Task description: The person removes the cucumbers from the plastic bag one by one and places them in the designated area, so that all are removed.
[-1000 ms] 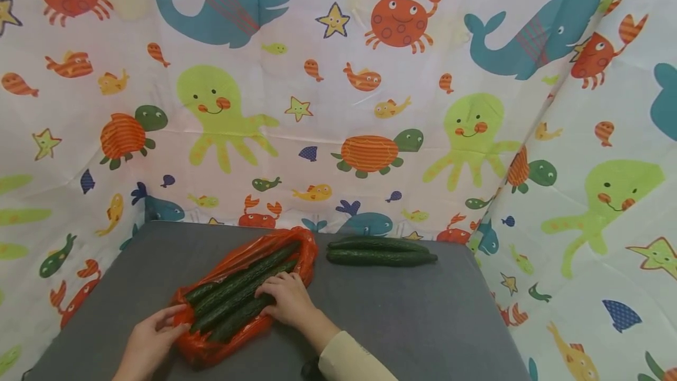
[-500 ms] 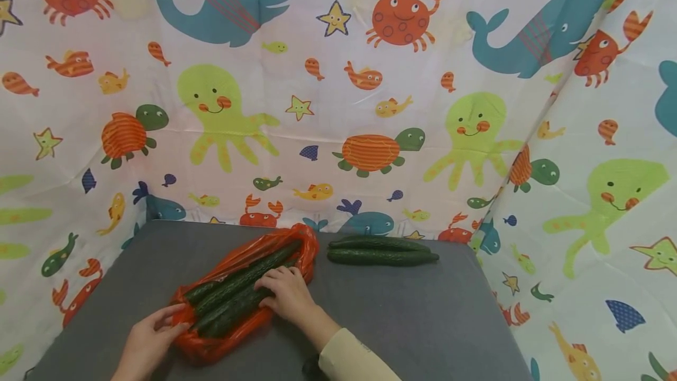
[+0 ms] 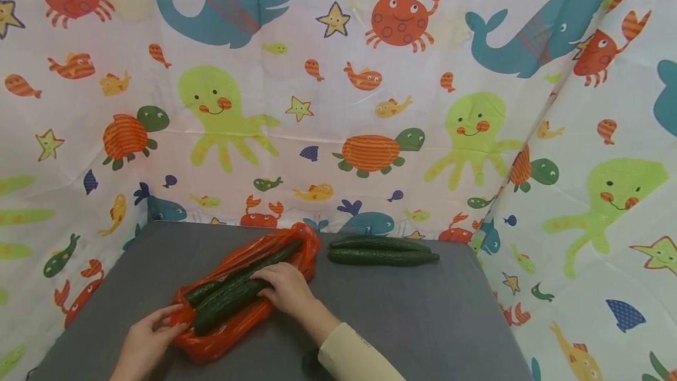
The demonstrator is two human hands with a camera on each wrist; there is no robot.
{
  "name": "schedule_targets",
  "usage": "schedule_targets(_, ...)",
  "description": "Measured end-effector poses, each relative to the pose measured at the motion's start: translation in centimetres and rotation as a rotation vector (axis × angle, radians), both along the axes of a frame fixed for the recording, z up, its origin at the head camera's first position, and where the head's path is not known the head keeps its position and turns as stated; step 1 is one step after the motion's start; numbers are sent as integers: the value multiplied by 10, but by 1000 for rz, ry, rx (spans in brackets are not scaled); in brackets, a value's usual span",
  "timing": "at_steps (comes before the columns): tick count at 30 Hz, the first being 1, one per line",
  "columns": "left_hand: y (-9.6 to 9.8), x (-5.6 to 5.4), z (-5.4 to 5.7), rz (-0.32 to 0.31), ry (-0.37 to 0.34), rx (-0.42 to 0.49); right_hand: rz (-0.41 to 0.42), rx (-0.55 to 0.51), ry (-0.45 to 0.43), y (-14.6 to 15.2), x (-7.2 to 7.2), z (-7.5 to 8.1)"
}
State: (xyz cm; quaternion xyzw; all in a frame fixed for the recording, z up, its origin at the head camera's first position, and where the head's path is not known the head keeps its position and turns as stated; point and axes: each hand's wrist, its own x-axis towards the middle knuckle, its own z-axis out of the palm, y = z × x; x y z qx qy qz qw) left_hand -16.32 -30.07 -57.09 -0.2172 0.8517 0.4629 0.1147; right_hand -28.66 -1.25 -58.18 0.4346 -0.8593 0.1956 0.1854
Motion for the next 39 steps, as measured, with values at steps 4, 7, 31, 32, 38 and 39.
schedule_targets(4, 0, 0, 0, 22, -8, 12, 16, -52, -51, 1, -1, 5)
schedule_targets(7, 0, 0, -1, 19, 1, 19, 26, -125, -111, 1, -1, 11)
schedule_targets(31, 4, -4, -1, 4, 0, -4, 201, -651, -40, -10, 1, 57)
schedule_targets(32, 5, -4, 0, 6, -1, -2, 206, -675, -38, -10, 4, 63)
schedule_targets(38, 7, -5, 0, 18, -15, 0, 195, -793, -112, -6, 22, 95)
schedule_targets(39, 7, -5, 0, 16, -14, 2, 185, -803, -138, -5, 22, 95)
